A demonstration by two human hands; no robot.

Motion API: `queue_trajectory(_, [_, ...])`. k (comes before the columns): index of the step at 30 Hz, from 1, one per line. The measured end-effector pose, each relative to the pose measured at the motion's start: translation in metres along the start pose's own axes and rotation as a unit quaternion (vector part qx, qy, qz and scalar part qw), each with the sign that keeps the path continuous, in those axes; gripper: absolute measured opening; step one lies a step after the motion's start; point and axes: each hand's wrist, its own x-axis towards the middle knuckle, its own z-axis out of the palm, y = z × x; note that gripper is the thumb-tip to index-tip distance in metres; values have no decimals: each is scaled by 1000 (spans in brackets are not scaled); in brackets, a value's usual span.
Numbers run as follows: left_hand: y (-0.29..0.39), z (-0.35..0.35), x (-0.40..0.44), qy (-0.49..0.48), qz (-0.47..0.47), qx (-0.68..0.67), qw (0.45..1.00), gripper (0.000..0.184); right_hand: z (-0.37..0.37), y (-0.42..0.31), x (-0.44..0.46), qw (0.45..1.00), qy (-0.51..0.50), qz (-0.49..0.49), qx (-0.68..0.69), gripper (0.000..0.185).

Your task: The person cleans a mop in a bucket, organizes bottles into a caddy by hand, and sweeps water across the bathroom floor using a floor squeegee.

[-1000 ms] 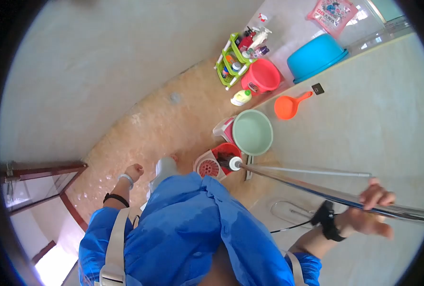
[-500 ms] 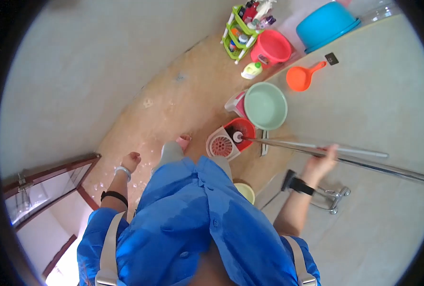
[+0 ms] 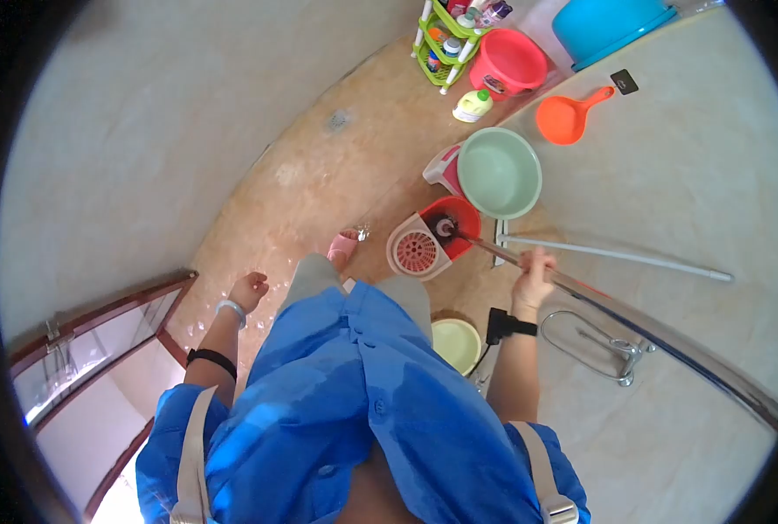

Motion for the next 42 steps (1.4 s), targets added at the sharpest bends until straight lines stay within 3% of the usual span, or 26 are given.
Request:
queue_trajectory(4, [11, 3, 0, 7, 24, -29, 999, 29, 8, 39, 11, 993, -9, 94, -73, 29])
queue_trajectory(5, [12, 5, 1, -6, 30, -22, 999, 29, 11, 14, 14, 993, -8, 89, -76, 29])
queue_trajectory(7, [12, 8, 12, -9, 47, -29, 998, 29, 23, -42, 38, 992, 87, 64, -64, 26])
queue_trajectory(9, [-15, 21, 19, -25, 48, -15, 998, 30, 11, -120, 47, 995, -70, -77, 4, 23])
queue_trajectory(10, [-33, 31, 25, -39, 51, -16, 998, 30, 15, -171, 37, 992, -97, -77, 18, 26])
queue_trajectory(11, [-51, 41, 39, -52, 26, -3, 998, 31, 24, -213, 25, 990, -61, -119, -34, 27])
queue_trajectory(13, [-63, 47, 51, -66, 1, 6, 998, 32, 21, -280, 15, 954, -173, -233, -73, 37])
queue_trajectory(14, [-60, 45, 56, -69, -10, 36, 997, 33, 33, -309, 5, 943, -220, -247, 29, 40])
queue_trajectory(17, [-44, 36, 69, -63, -7, 34, 997, 34, 48, -391, -20, 919, -269, -280, 62, 49])
queue_trajectory(19, [-38, 35, 77, -56, 4, 4, 998, 34, 38, -433, -33, 941, -156, -297, 40, 49])
queue_trajectory(22, [-29, 32, 84, -34, 10, -51, 998, 35, 18, -451, -26, 937, -87, -332, 68, 45])
queue_trajectory(23, [-22, 29, 83, -33, 24, -37, 998, 35, 17, -449, -19, 938, -91, -329, 66, 45])
queue_trajectory(25, [-14, 20, 73, -26, 31, -20, 999, 35, 9, -424, 4, 933, 81, -348, 54, 42])
queue_trajectory(27, [-9, 14, 64, -36, 18, -31, 999, 34, -2, -385, 27, 949, 94, -264, 146, 36])
queue_trajectory(29, [-22, 14, 56, -26, 22, -25, 999, 34, 9, -330, 46, 941, 217, -176, 193, 34])
queue_trajectory(31, [-35, 13, 45, -13, 25, -22, 999, 34, 15, -269, 56, 956, 250, -124, 84, 33])
queue_trajectory(35, [-44, -2, 8, -9, -45, -18, 999, 34, 7, -135, 60, 977, 205, -47, 44, 29])
queue_trajectory(39, [-48, -1, -7, -28, -128, -70, 989, 32, 7, -23, 44, 994, 99, -31, -16, 27])
queue_trajectory(40, [-41, -1, -5, -27, -127, -69, 989, 32, 7, -15, 46, 994, 100, -31, -15, 27])
queue_trajectory(42, [-12, 6, 2, 3, 23, -40, 999, 29, 5, -16, 46, 998, 37, 34, 40, 27])
